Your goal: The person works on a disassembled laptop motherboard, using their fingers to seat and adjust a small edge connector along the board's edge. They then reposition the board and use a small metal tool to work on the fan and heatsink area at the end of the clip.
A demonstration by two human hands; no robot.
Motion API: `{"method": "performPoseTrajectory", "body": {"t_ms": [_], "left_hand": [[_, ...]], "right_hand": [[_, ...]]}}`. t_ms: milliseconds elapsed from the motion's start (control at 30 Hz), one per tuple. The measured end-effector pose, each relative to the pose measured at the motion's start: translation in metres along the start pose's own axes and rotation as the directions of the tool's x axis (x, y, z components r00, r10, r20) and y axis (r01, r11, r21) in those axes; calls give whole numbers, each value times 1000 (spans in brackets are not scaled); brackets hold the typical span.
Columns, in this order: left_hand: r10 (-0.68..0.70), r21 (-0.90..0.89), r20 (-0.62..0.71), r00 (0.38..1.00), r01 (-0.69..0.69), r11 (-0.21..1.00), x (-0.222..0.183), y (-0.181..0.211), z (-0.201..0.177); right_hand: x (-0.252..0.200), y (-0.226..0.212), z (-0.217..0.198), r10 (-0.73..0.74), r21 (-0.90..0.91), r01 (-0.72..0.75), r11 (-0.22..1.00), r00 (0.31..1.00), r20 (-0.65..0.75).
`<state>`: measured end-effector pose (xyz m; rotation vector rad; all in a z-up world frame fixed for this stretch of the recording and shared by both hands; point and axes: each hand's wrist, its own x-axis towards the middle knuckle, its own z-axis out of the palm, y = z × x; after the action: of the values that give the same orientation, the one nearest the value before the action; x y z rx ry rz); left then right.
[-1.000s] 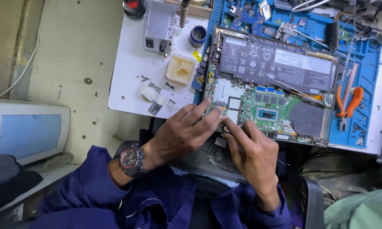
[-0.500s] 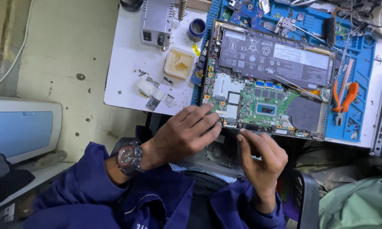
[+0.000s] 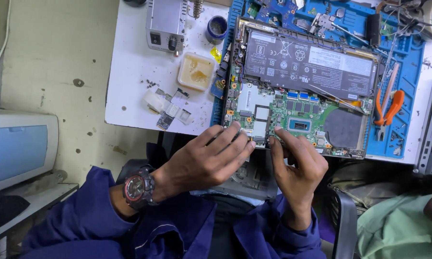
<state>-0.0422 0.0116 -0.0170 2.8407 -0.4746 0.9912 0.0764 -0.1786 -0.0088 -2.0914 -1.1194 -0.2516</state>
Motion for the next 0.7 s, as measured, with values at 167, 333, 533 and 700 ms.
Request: {"method": "performPoseTrajectory", "body": {"t_ms": [167, 333, 533, 700], "left_hand": [[-17, -24, -22, 1000, 17, 1000, 3, -2, -1], [-22, -79, -114, 993, 13, 997, 7, -5, -8], [-16, -80, -81, 997, 9, 997, 9, -3, -6], [-20, -64, -24, 1000, 18, 998, 10, -2, -6]], "right_hand": [[-2, -3, -9, -20, 11, 19, 1000, 998, 63], [-11, -7, -11, 5, 4, -5, 1000, 999, 41], [-21, -9, -10, 32, 7, -32, 999, 999, 31], [-21, -5, -9, 21, 19, -21, 1000, 1000, 10]]}}
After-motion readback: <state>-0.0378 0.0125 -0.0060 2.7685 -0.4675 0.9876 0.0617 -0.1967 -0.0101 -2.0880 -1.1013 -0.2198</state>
